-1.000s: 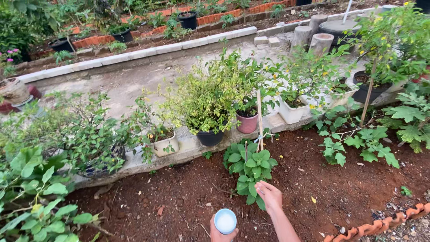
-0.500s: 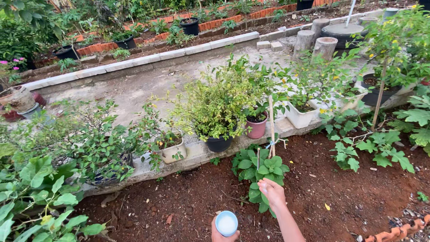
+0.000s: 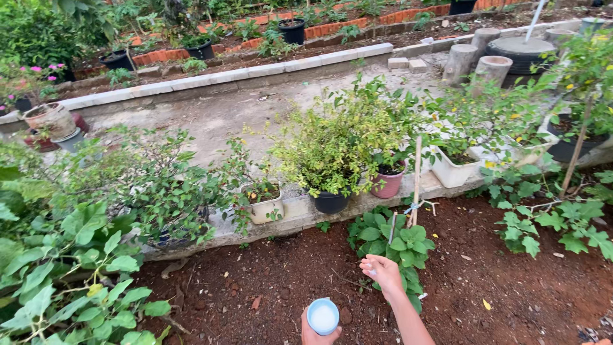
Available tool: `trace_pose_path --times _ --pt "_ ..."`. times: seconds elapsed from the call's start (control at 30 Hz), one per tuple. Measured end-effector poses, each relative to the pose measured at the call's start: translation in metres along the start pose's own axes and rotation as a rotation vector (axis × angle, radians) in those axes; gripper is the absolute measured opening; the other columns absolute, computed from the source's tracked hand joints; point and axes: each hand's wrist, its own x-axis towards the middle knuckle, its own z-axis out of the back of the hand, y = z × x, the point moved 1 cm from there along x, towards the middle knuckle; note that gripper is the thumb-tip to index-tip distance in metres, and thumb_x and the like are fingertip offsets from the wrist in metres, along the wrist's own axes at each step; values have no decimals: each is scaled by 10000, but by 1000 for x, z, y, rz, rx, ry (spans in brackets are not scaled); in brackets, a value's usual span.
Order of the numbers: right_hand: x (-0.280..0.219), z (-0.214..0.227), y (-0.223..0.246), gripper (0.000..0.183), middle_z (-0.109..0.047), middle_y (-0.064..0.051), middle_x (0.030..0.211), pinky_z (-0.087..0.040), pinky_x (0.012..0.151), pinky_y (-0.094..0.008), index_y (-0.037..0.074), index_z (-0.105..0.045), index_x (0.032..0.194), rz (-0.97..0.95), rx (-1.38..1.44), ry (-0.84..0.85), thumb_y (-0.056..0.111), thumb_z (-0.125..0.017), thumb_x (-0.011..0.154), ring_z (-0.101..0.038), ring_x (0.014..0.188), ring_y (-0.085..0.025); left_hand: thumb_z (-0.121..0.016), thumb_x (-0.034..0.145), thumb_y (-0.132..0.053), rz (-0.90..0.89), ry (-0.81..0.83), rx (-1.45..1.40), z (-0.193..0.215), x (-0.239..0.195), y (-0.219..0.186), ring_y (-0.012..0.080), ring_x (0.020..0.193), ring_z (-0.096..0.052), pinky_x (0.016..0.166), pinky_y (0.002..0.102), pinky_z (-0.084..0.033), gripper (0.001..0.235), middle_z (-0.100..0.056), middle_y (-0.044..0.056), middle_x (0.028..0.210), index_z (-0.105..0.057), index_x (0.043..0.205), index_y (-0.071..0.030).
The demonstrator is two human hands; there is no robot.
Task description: The person applies small granules from a container to the soil around several plants by hand, moving along a garden path and reaching into garden beds and pots.
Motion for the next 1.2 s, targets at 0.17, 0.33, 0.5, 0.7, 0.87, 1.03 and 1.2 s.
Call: trace_pose_path --times 0.17,0.33,0.5,0.7,0.87,1.03,1.2 --pt "-6 -27 -13 406 -733 -165 1206 -625 881 -329 -66 -577 1316 15 -44 91 13 -620 920 -761 1028 -223 -995 529 -115 90 -82 103 27 -4 5 241 1221 -664 1087 416 -487 1125 -635 151 1269 -344 1444 -40" --pt "-15 -53 -28 377 -748 -225 1120 -611 815 -343 -119 -645 1260 11 -83 60 30 -686 917 -746 945 -237 -991 530 -109 68 -126 26 52 -9 8 247 1216 -668 1072 417 -502 1133 -639 162 1262 -331 1448 -28" --pt "-18 -88 -44 343 -746 -212 1110 -590 727 -368 -105 -642 1256 -10 -137 35 106 -589 991 -732 876 -262 -991 518 -100 135 -204 128 83 -21 14 218 1195 -665 1060 394 -501 1151 -618 143 1257 -325 1455 -37" --pt "-26 -133 -62 361 -719 -227 1215 -626 854 -358 -98 -562 1315 11 -63 176 42 -507 987 -762 1037 -278 -969 492 -53 69 -359 127 120 -44 18 241 1146 -673 1029 397 -503 980 -639 142 1214 -474 1339 -29" --pt "-37 -165 -76 402 -712 -224 1228 -618 864 -347 -96 -575 1304 72 -142 207 -37 -603 907 -747 1058 -270 -958 504 -63 202 -399 38 149 -53 22 217 1135 -698 1026 376 -522 1009 -677 114 1195 -454 1378 -49" --pt "-49 -201 -88 333 -752 -237 1139 -597 775 -342 -98 -647 1249 52 -219 195 9 -660 933 -743 957 -268 -964 503 -70 222 -471 17 178 -62 25 208 1150 -683 1025 375 -516 1083 -664 107 1215 -399 1426 -56" --pt "-56 -238 -97 302 -752 -198 1131 -613 790 -329 -56 -642 1244 22 -270 264 116 -511 1033 -764 964 -241 -975 528 -79 223 -532 57 203 -75 21 204 1156 -677 1024 370 -509 1061 -661 108 1219 -407 1424 -48"
